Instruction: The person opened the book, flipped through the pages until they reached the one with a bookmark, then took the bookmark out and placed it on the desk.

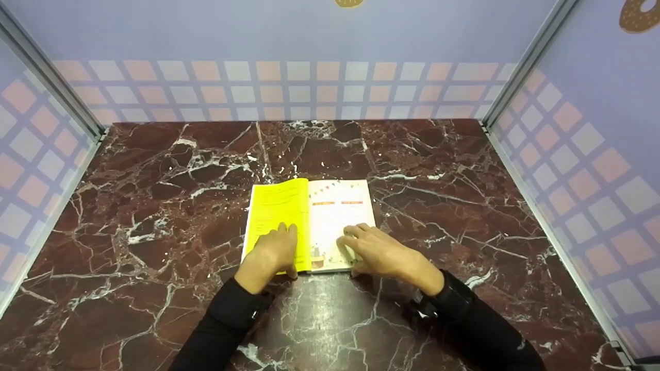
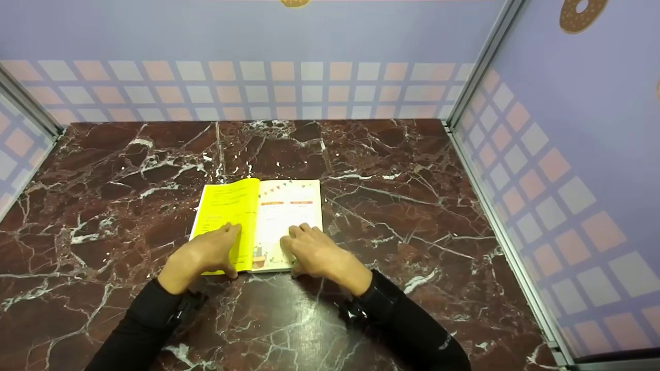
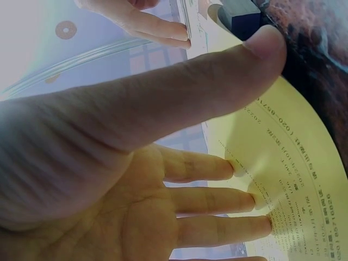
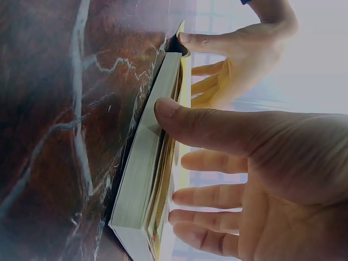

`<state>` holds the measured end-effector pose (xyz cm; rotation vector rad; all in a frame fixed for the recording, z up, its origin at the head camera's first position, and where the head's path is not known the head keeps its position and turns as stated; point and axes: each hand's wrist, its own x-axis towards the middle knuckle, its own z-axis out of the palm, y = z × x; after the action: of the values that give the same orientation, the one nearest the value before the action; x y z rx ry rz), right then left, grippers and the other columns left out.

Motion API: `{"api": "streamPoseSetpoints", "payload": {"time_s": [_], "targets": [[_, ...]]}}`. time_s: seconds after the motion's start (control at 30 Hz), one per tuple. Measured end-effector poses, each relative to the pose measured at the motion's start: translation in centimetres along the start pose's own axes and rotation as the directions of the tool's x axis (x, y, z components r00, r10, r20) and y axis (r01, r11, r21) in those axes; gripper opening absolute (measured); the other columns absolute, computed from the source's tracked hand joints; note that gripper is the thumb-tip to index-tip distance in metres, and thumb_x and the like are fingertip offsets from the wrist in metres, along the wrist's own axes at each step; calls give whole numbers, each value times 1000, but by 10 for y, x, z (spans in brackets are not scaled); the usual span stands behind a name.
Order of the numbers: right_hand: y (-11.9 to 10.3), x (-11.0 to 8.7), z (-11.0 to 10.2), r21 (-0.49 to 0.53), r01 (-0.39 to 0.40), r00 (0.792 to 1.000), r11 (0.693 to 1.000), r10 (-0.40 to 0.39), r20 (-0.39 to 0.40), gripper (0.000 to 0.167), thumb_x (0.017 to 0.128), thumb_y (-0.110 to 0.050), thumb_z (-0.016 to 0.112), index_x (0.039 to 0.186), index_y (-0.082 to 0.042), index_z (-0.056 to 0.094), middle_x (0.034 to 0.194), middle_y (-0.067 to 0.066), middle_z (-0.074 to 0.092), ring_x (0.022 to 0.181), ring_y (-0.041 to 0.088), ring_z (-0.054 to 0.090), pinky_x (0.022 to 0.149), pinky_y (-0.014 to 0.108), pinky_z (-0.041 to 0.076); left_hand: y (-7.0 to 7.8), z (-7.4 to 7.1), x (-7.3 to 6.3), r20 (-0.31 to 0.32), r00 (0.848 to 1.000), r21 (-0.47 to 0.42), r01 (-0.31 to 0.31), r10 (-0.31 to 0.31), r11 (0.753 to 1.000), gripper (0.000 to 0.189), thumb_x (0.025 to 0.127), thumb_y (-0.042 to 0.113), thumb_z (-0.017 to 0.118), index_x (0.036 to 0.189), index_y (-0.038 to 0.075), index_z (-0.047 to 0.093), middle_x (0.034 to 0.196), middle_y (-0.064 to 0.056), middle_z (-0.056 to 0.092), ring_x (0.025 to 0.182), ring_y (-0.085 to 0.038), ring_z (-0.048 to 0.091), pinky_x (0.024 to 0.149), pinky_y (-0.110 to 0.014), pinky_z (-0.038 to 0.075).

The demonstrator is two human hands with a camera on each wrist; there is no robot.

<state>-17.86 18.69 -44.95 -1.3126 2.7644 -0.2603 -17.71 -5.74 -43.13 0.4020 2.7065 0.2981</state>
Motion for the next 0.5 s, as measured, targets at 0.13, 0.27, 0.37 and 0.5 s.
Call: {"api": "streamPoseSetpoints", "payload": {"time_s": [0.13, 0.27, 0.37, 0.5], "targets": [[0, -1, -2, 16, 1, 1000, 1000, -2, 16, 39, 71, -20, 91, 98, -13, 64, 105, 5, 59, 100, 28, 58, 89, 43, 52, 0, 0, 0, -1, 1000, 0, -1, 1, 1000, 90, 62, 15, 100, 130, -9, 47, 120, -30, 53, 109, -49, 60, 91, -59, 54], [0, -2, -5, 30, -22, 999, 999, 21, 48, 36, 74, -22, 90, 100, -14, 66, 107, 5, 59, 102, 28, 59, 90, 43, 52, 0, 0, 0, -5, 1000, -1, -3, 3, 1000, 88, 62, 15, 100, 128, -9, 47, 118, -30, 54, 107, -49, 61, 90, -59, 54], [0, -3, -7, 37, -38, 997, 999, 35, 71, 35, 76, -23, 90, 102, -15, 68, 106, 4, 58, 99, 26, 59, 86, 42, 53, 0, 0, 0, -4, 1000, 2, -4, 4, 1000, 87, 62, 15, 100, 127, -9, 47, 117, -29, 54, 107, -49, 61, 90, -59, 54], [3, -5, -10, 44, -38, 995, 998, 34, 89, 31, 76, -23, 90, 101, -17, 72, 99, 2, 57, 89, 21, 58, 77, 37, 53, 0, 0, 0, -4, 1000, 2, -6, 6, 1000, 88, 62, 16, 100, 128, -9, 47, 117, -29, 54, 107, -49, 61, 90, -60, 54]]}}
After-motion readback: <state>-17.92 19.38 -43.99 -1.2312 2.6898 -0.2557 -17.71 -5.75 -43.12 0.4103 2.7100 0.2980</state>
